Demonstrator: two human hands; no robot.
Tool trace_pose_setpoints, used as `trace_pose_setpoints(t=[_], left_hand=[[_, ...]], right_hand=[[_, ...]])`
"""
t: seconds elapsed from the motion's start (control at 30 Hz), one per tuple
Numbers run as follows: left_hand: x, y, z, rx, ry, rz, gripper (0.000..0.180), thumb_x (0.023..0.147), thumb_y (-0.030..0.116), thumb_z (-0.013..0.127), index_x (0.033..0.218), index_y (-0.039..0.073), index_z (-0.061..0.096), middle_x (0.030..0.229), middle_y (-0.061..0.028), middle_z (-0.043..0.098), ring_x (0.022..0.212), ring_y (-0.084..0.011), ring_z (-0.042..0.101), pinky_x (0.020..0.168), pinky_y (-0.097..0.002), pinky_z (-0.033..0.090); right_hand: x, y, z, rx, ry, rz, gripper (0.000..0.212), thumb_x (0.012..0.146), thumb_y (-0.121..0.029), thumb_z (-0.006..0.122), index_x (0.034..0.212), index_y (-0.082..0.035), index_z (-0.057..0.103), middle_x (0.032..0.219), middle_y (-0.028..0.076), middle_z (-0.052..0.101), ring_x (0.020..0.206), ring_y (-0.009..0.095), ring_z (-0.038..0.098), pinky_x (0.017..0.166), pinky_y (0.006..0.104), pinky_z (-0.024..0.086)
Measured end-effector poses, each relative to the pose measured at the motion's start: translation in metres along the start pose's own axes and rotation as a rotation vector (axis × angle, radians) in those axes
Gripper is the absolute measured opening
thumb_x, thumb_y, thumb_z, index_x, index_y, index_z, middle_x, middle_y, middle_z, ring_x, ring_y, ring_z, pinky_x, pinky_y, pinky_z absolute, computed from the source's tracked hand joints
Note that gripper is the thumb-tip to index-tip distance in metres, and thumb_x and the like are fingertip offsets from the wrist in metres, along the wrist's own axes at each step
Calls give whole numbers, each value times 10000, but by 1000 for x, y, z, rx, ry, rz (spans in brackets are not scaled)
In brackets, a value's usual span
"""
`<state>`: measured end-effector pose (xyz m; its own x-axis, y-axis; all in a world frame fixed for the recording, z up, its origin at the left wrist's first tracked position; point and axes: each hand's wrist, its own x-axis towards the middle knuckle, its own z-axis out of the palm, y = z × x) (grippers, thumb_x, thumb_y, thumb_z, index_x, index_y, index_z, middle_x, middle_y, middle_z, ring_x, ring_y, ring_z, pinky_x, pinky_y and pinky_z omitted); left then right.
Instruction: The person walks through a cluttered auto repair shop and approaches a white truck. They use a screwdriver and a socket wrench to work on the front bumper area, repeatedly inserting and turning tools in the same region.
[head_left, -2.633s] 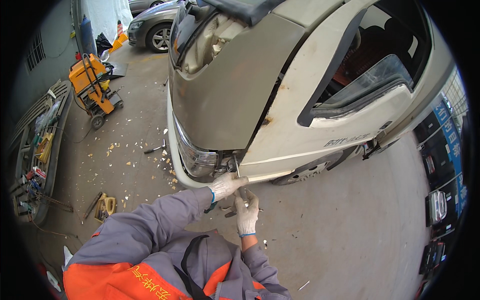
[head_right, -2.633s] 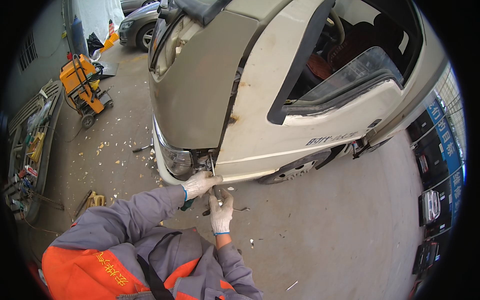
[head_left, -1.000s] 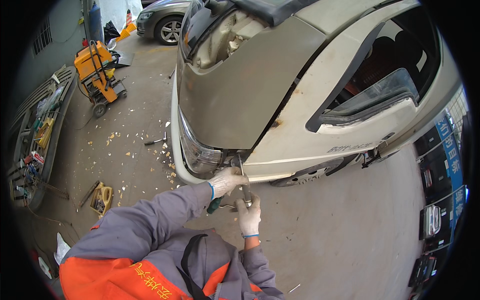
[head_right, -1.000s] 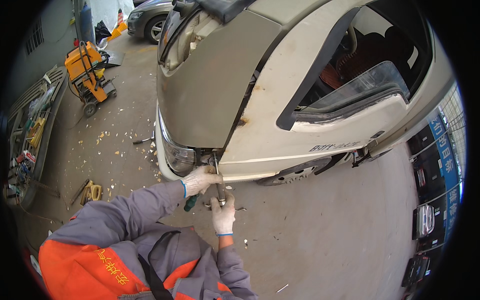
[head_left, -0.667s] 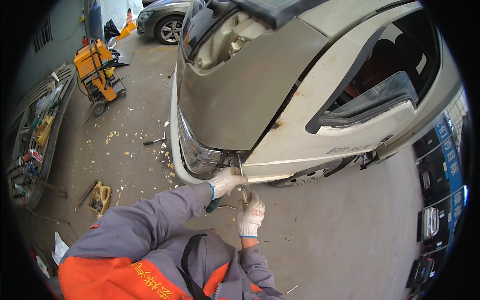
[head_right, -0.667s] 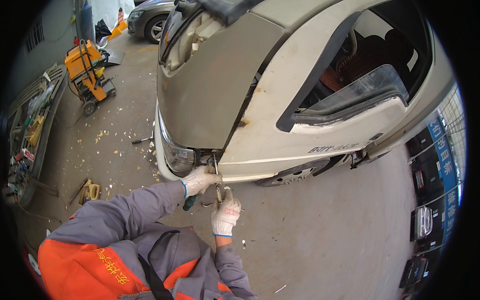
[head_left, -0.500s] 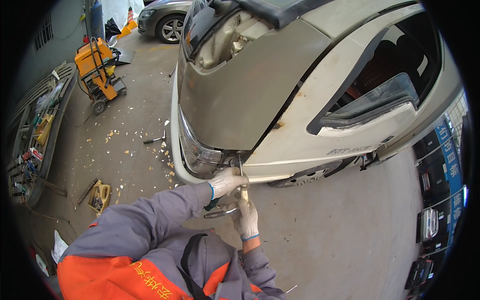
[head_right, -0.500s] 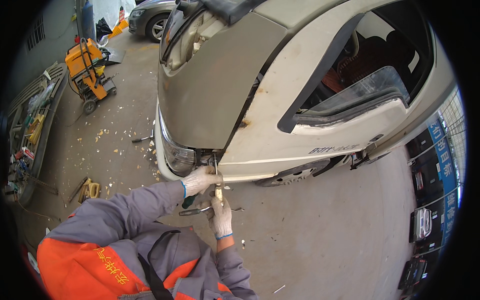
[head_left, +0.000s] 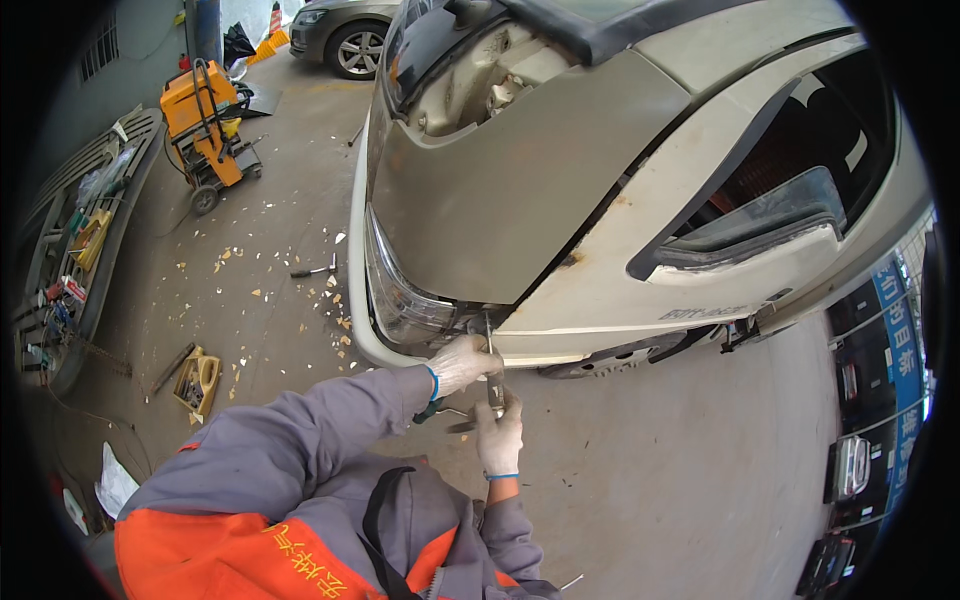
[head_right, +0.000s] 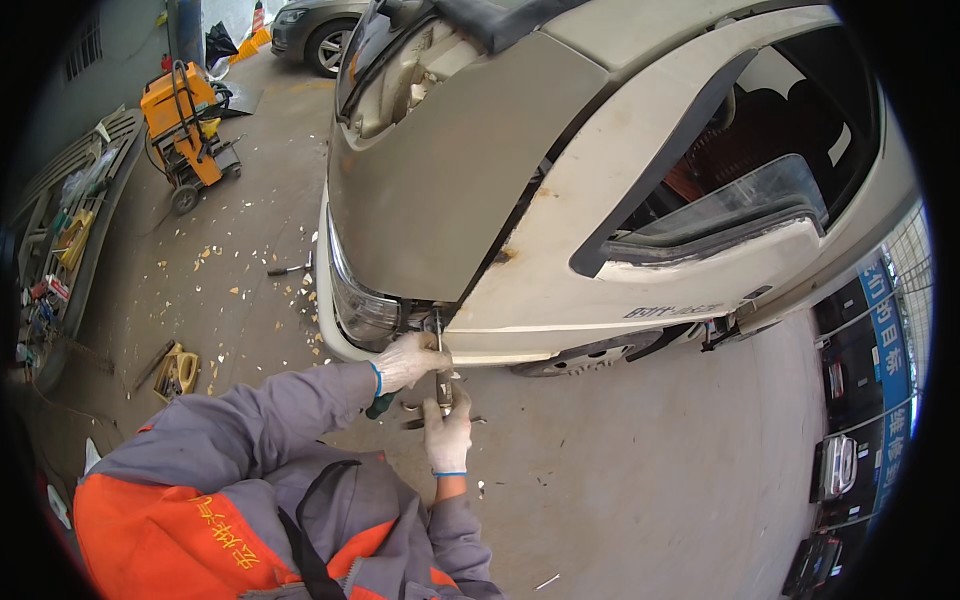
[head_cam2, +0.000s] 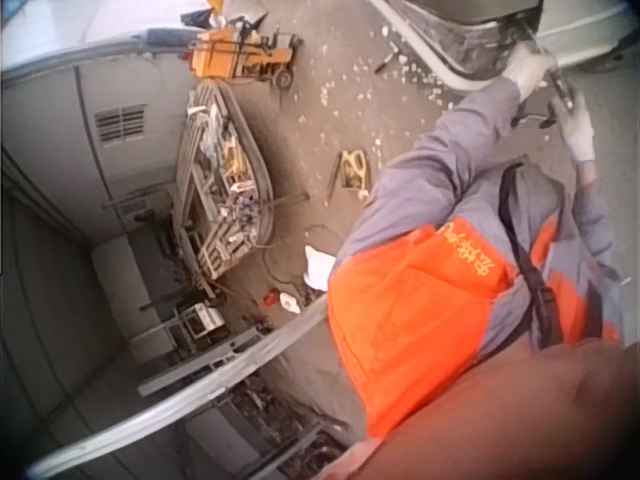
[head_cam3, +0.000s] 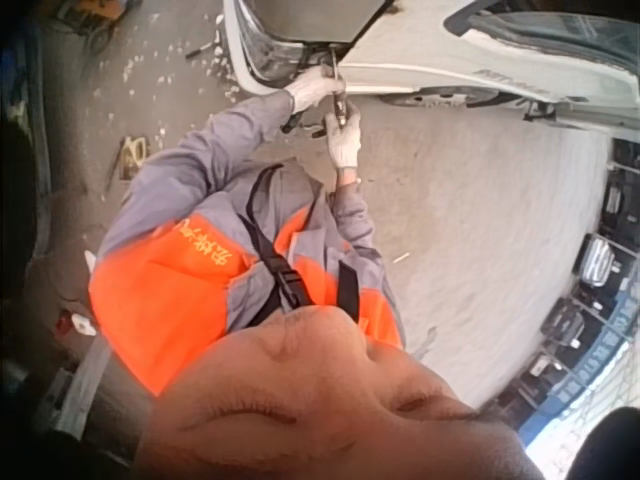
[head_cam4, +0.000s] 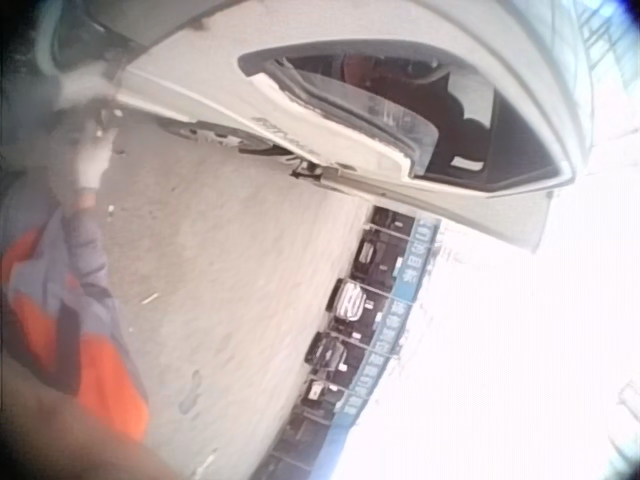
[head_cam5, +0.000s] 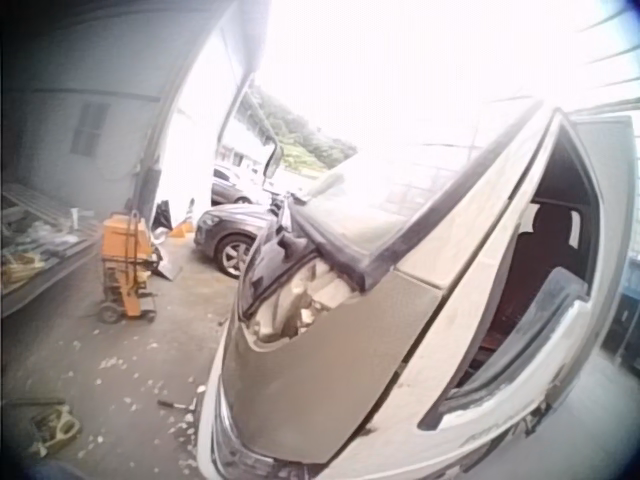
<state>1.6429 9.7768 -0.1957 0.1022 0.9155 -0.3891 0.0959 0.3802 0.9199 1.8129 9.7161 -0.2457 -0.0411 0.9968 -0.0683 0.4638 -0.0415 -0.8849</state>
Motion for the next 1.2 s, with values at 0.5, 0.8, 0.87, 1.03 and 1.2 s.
trace_pose_setpoints(t=[0.5, 0.8, 0.87, 1.03, 1.2], left_hand=[[0, -2, 4, -12, 44, -3, 451, 846, 416, 691, 1029, 3, 711, 783, -40, 650, 625, -136, 574, 509, -294, 451], [21, -69, 16, -732, 123, -115, 262, 1012, 308, 574, 1091, 67, 638, 846, -26, 657, 530, -62, 445, 428, -251, 347], [31, -76, 22, -872, 198, -178, 174, 1019, 230, 560, 1078, 79, 625, 837, -18, 644, 527, -49, 430, 422, -237, 325], [75, -89, 26, -1219, 158, -111, 147, 1027, 103, 514, 1023, 24, 638, 819, -38, 620, 585, -92, 501, 506, -246, 402], [63, -62, 22, -1296, 49, -116, 219, 1043, 135, 492, 990, -29, 628, 704, 2, 526, 617, -128, 498, 609, -313, 453]], right_hand=[[12, 36, 21, -313, 396, -480, 506, 943, -202, 687, 1361, -4, 482, 1057, 167, 652, 822, 228, 659, 797, 443, 567], [6, -8, 32, 461, 321, 241, 322, 983, -234, 659, 1174, 1, 548, 779, 84, 660, 565, 109, 587, 450, 276, 484], [6, -8, 29, 438, 311, 246, 330, 982, -237, 663, 1172, 7, 549, 758, 69, 651, 567, 109, 584, 467, 275, 488], [3, -11, 27, 412, 234, 154, 371, 944, -139, 685, 1242, 28, 540, 973, 112, 639, 673, 127, 627, 565, 292, 565], [2, 1, 23, 354, 178, 152, 413, 928, -119, 690, 1271, 35, 521, 998, 124, 631, 670, 136, 633, 580, 301, 565]])
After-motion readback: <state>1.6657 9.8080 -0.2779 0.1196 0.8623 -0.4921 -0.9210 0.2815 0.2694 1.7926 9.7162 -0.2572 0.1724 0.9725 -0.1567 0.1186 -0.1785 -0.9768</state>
